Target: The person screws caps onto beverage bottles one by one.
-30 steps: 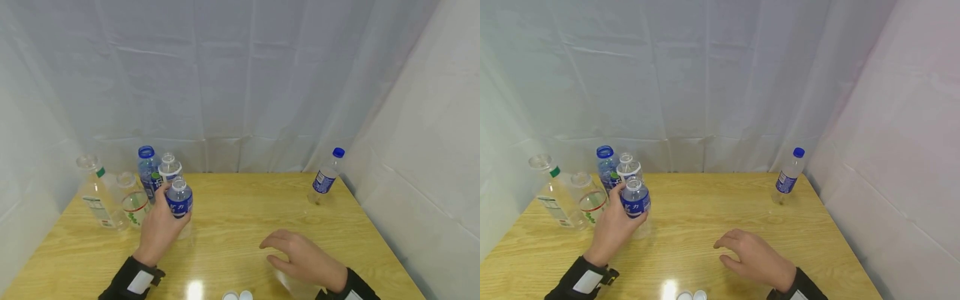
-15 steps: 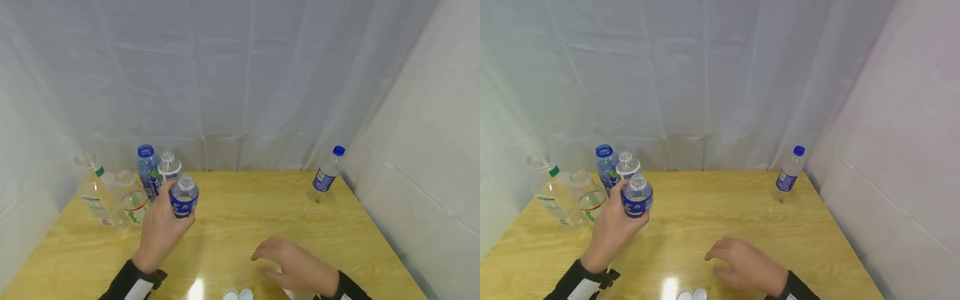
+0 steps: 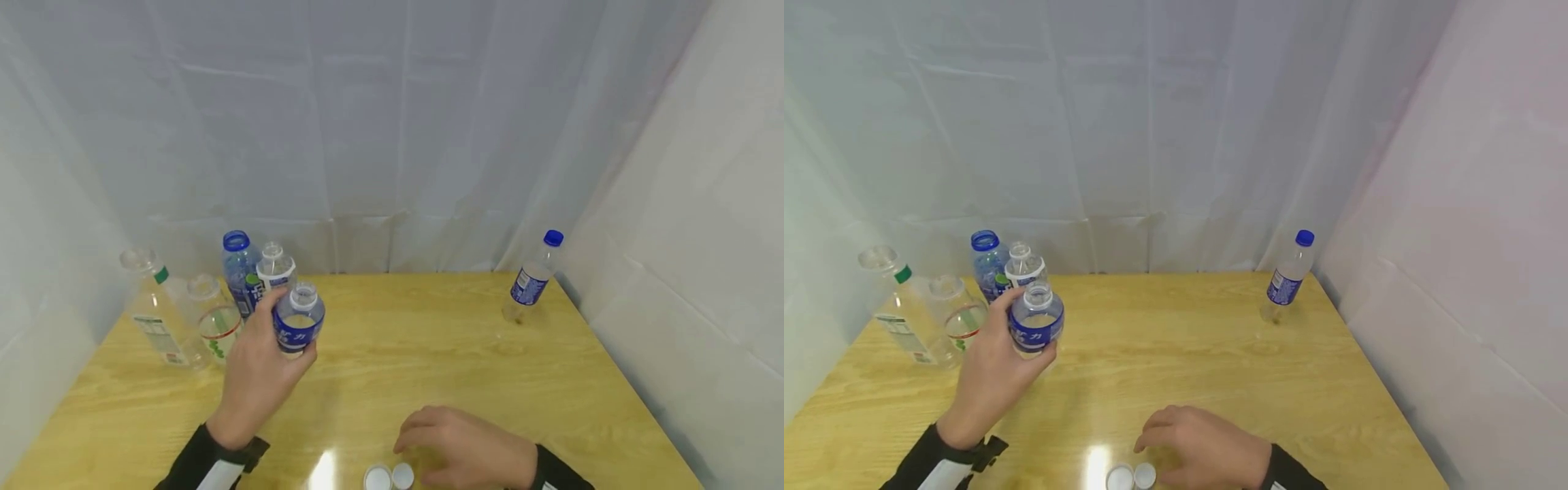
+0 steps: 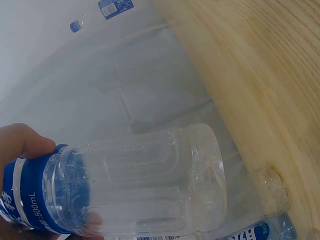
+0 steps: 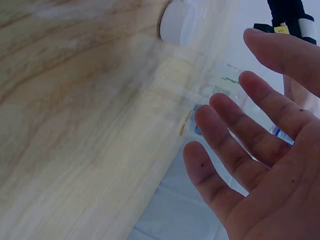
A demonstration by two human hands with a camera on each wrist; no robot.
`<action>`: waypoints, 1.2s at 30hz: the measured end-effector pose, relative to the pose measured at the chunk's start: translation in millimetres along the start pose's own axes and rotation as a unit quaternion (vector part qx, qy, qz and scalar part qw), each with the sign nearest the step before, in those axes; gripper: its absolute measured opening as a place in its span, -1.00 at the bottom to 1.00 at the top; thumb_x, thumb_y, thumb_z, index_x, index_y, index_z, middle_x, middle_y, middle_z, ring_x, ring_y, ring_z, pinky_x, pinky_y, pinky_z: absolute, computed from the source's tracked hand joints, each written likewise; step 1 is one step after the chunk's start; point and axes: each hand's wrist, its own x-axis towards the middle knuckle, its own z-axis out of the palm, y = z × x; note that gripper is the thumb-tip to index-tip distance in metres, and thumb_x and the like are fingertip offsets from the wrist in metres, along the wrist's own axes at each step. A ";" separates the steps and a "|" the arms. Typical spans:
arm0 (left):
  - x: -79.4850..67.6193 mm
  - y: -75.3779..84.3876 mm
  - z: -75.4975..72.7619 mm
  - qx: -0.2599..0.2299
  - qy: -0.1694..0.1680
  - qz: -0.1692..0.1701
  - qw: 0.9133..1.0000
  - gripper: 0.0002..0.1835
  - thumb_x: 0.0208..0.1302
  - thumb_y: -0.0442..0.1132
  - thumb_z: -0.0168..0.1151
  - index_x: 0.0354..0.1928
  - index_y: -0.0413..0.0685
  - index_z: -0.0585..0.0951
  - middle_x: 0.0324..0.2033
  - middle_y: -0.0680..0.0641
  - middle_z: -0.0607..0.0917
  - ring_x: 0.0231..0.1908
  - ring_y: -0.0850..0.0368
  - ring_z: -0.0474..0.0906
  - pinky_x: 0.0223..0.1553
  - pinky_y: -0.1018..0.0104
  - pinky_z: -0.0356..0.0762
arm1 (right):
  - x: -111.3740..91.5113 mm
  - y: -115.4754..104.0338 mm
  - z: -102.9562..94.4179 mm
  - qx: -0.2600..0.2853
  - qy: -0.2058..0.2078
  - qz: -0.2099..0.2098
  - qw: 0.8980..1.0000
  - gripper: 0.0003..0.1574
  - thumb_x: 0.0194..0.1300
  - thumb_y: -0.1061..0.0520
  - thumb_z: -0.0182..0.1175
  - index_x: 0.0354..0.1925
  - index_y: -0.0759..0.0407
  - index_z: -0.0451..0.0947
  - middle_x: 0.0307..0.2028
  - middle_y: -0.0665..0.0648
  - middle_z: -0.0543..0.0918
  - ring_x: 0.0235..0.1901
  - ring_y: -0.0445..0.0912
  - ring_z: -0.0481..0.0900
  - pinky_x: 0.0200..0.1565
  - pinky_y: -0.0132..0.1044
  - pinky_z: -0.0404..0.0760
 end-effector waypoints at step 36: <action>-4.8 -0.9 0.2 0.010 -0.016 0.003 1.000 0.00 -0.12 -0.27 0.66 0.42 -0.15 0.35 0.07 -0.39 0.70 -0.01 -0.36 0.71 -0.07 -0.32 0.67 | 15.2 3.1 28.3 0.032 -0.045 0.010 0.998 -0.73 0.52 0.06 0.22 0.13 -0.08 0.66 -0.06 -0.22 0.68 -0.16 -0.53 0.51 -0.16 -0.69 0.52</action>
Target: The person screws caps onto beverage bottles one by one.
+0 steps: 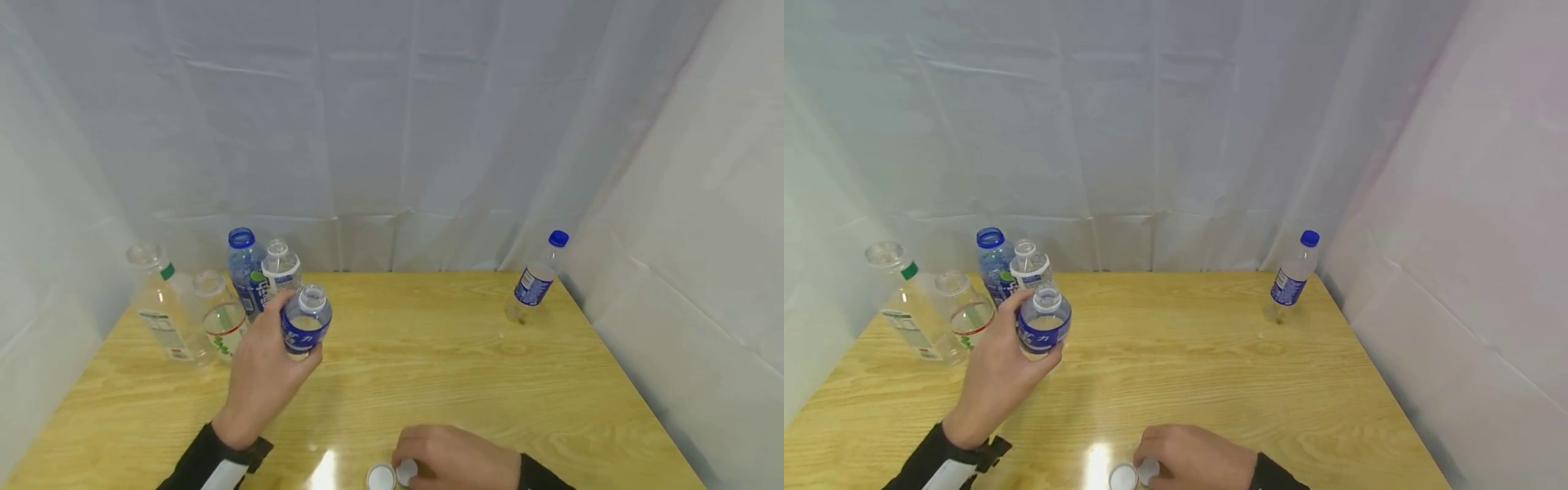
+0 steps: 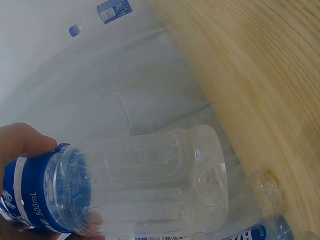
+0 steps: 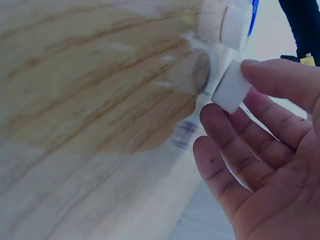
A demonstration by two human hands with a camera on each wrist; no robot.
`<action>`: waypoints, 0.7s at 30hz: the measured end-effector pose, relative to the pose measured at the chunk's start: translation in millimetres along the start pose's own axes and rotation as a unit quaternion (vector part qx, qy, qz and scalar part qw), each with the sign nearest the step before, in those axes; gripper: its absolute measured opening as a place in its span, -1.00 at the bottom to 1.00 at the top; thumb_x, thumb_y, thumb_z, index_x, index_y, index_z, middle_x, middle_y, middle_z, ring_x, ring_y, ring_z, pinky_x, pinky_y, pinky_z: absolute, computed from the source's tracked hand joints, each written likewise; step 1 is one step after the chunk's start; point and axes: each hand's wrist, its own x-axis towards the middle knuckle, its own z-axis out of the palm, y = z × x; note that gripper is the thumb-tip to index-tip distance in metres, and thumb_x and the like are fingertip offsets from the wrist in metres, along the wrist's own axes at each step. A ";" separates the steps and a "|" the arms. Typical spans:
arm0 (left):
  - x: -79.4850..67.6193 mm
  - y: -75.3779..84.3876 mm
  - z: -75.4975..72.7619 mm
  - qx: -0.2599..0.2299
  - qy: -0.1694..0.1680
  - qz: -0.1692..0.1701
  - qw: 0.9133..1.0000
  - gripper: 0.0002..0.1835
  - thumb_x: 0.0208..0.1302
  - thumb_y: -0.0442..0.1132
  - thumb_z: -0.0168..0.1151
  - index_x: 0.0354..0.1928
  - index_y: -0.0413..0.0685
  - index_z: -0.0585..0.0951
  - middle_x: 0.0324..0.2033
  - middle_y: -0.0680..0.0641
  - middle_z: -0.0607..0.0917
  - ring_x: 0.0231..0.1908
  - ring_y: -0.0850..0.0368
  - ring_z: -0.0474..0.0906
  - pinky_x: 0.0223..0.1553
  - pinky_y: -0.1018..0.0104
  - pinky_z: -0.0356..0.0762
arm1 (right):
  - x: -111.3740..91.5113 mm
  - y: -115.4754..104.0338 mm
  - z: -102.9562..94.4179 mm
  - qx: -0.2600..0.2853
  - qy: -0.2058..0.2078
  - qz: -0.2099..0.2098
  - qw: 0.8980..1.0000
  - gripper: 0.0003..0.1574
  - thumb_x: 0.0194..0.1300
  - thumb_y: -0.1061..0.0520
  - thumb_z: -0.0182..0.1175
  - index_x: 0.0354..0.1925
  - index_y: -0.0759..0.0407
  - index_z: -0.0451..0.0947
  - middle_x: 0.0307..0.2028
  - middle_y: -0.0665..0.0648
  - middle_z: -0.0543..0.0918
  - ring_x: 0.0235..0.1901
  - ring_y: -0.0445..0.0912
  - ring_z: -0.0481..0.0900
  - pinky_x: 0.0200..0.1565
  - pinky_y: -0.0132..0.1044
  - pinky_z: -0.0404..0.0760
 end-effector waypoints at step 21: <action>-3.0 7.5 2.4 -0.001 0.005 0.023 1.000 0.03 -0.19 -0.24 0.70 0.41 -0.15 0.39 0.03 -0.37 0.71 -0.06 -0.34 0.71 -0.10 -0.29 0.68 | -8.9 -1.1 -18.3 0.048 0.086 0.021 0.995 -0.73 0.47 0.12 0.23 0.10 -0.03 0.64 0.01 -0.18 0.61 -0.06 -0.43 0.52 0.02 -0.50 0.64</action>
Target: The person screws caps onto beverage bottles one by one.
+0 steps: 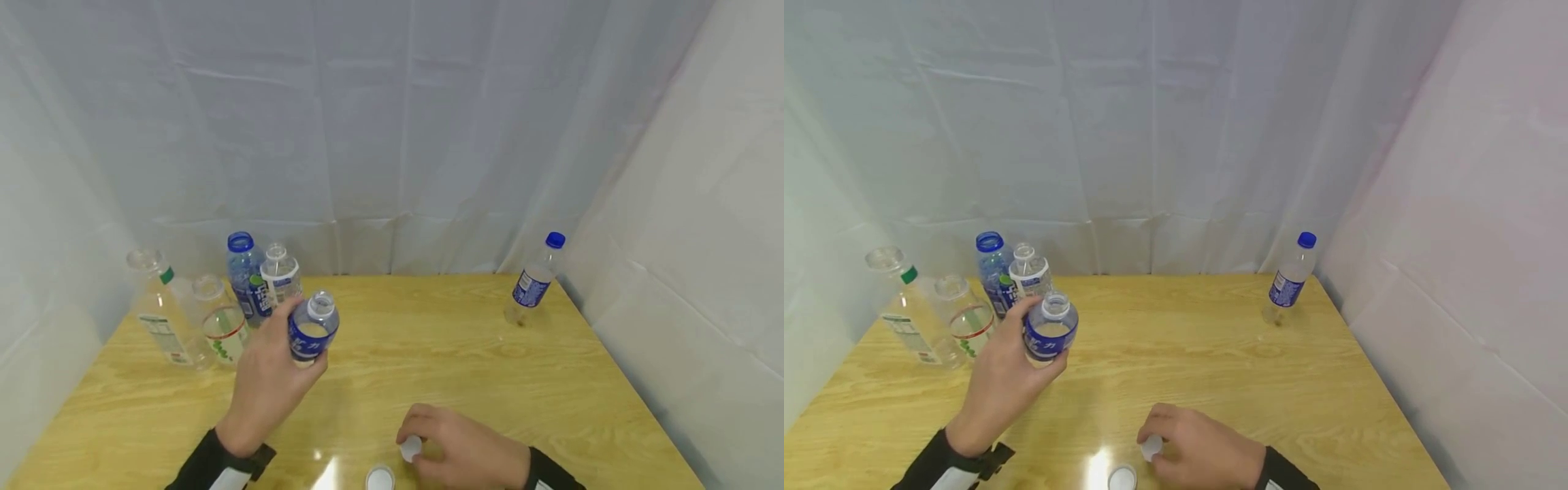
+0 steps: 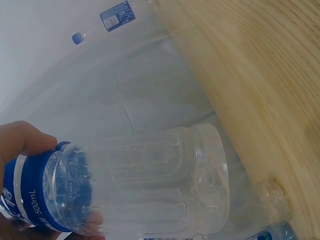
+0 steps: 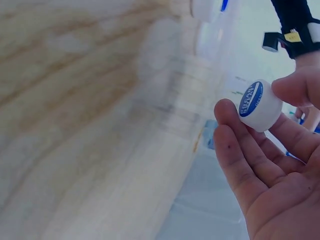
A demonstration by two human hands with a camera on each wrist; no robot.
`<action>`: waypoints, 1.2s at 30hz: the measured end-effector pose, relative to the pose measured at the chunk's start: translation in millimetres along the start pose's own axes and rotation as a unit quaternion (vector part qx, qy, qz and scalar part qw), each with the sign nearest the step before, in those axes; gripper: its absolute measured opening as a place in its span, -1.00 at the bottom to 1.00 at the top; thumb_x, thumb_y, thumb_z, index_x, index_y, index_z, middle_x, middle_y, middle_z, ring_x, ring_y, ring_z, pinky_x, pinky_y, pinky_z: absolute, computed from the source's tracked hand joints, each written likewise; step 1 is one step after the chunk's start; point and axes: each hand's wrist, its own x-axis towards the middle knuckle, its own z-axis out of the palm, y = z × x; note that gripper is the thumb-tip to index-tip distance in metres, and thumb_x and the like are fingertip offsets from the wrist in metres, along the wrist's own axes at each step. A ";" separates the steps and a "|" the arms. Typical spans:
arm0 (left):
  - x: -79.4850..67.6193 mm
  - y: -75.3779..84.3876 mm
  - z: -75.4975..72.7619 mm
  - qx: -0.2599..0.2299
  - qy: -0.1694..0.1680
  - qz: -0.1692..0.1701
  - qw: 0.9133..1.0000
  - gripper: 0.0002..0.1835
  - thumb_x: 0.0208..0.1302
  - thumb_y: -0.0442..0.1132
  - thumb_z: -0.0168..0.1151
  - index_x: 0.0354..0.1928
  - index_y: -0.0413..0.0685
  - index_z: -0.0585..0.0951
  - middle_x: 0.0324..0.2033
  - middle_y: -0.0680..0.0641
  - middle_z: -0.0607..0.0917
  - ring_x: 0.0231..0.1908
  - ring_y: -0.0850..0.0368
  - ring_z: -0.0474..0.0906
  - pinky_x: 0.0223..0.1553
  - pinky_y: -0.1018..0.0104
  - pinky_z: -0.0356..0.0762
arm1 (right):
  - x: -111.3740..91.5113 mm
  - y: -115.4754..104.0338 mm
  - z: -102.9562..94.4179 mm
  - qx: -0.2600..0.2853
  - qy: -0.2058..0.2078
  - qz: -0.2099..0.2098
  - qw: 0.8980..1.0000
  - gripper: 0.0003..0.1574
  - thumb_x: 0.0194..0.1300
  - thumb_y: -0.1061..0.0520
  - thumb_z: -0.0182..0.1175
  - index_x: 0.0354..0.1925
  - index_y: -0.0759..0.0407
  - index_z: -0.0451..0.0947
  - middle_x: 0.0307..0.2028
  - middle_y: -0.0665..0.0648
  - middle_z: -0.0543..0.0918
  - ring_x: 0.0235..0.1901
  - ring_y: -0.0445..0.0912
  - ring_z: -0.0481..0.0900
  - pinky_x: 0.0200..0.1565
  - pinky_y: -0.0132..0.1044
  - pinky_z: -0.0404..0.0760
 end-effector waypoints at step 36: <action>-11.2 27.9 7.1 0.014 -0.063 0.015 0.998 0.08 -0.24 -0.21 0.74 0.41 -0.05 0.36 0.04 -0.24 0.71 -0.02 -0.20 0.70 -0.03 -0.17 0.71 | 8.9 -21.6 -50.6 0.010 0.150 -0.056 0.987 -0.55 0.44 0.14 0.33 0.23 -0.03 0.52 0.07 -0.04 0.67 0.04 -0.23 0.67 0.10 -0.30 0.74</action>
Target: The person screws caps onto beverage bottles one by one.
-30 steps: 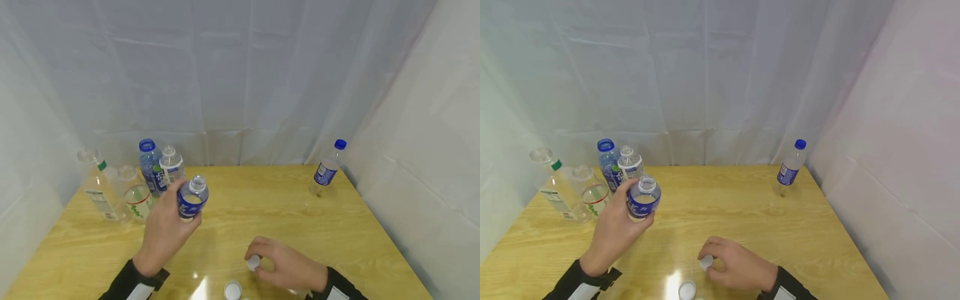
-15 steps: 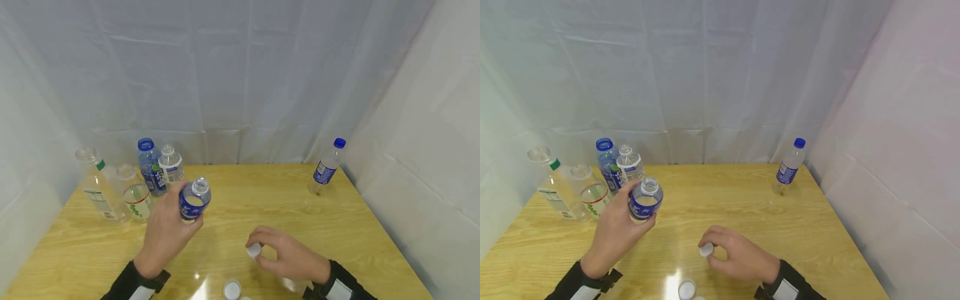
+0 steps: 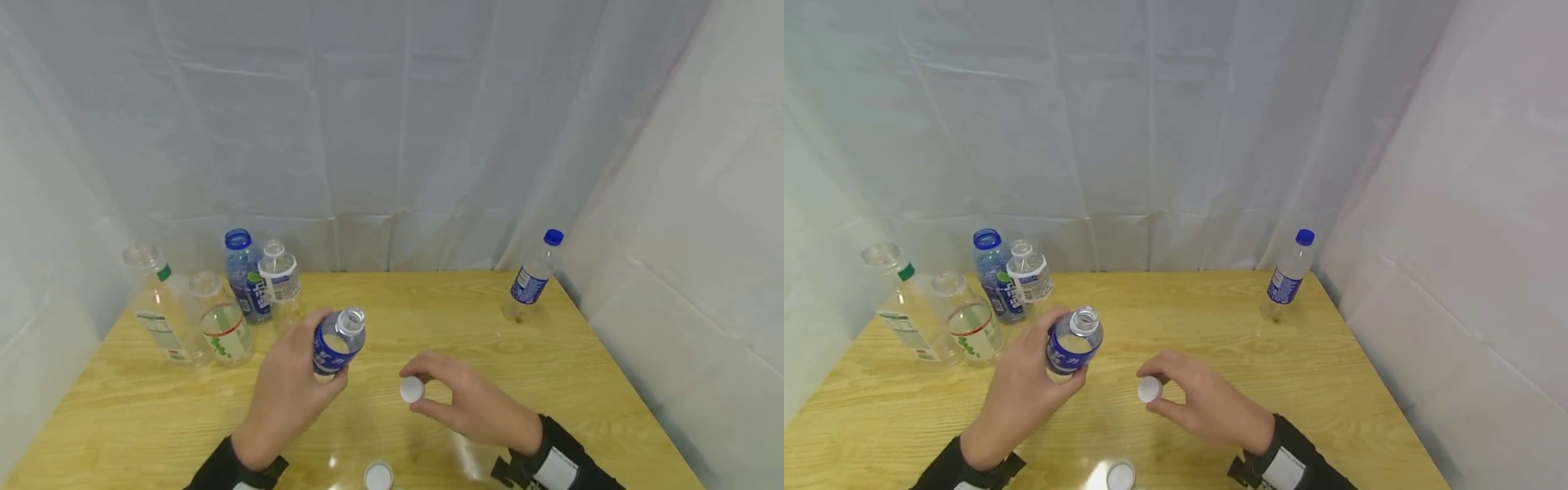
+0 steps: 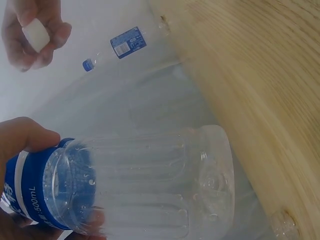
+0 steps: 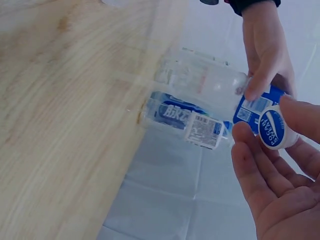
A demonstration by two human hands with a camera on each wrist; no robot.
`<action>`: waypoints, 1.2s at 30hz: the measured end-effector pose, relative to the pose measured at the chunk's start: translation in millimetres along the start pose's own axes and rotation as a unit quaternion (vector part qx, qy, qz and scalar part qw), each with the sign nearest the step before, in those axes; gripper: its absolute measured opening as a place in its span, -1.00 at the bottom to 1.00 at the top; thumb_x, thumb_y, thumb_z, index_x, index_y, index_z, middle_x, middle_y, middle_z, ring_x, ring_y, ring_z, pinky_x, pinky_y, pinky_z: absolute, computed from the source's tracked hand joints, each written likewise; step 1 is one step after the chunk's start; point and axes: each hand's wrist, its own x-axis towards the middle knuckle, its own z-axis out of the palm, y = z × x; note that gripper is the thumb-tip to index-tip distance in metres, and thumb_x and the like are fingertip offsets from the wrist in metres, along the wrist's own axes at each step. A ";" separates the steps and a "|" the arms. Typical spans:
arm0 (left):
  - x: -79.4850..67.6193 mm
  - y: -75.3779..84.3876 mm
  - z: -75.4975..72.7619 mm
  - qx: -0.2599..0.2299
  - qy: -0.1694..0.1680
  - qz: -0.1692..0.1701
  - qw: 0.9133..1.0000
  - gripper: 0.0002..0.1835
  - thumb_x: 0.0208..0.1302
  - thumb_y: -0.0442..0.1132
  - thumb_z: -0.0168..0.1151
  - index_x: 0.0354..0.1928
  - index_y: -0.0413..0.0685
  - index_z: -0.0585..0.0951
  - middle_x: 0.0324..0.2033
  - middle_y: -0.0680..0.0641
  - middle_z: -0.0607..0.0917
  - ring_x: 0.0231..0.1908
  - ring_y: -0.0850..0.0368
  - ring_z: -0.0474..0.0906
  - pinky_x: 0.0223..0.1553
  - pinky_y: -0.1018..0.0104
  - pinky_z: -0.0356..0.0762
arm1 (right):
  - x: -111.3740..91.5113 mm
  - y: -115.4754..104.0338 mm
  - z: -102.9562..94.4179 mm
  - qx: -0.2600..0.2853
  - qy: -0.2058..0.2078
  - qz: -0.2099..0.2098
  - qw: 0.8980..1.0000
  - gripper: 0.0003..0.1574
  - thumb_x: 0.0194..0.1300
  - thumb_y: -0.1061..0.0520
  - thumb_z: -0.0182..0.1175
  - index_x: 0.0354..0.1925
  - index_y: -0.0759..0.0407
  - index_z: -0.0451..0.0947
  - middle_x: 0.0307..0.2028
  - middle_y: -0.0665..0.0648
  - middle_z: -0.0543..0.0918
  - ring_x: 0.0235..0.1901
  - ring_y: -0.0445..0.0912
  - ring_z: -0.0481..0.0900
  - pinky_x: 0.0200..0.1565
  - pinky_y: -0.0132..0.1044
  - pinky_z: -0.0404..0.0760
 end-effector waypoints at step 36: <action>-4.6 6.1 9.4 0.027 -0.023 0.080 0.996 0.08 -0.31 -0.22 0.76 0.41 0.02 0.44 0.08 -0.11 0.75 0.01 -0.04 0.69 0.04 -0.04 0.70 | 58.1 -24.6 -31.6 -0.103 0.116 -0.102 0.983 -0.50 0.31 0.30 0.38 0.21 0.14 0.61 0.07 0.07 0.67 -0.06 -0.19 0.65 0.01 -0.37 0.73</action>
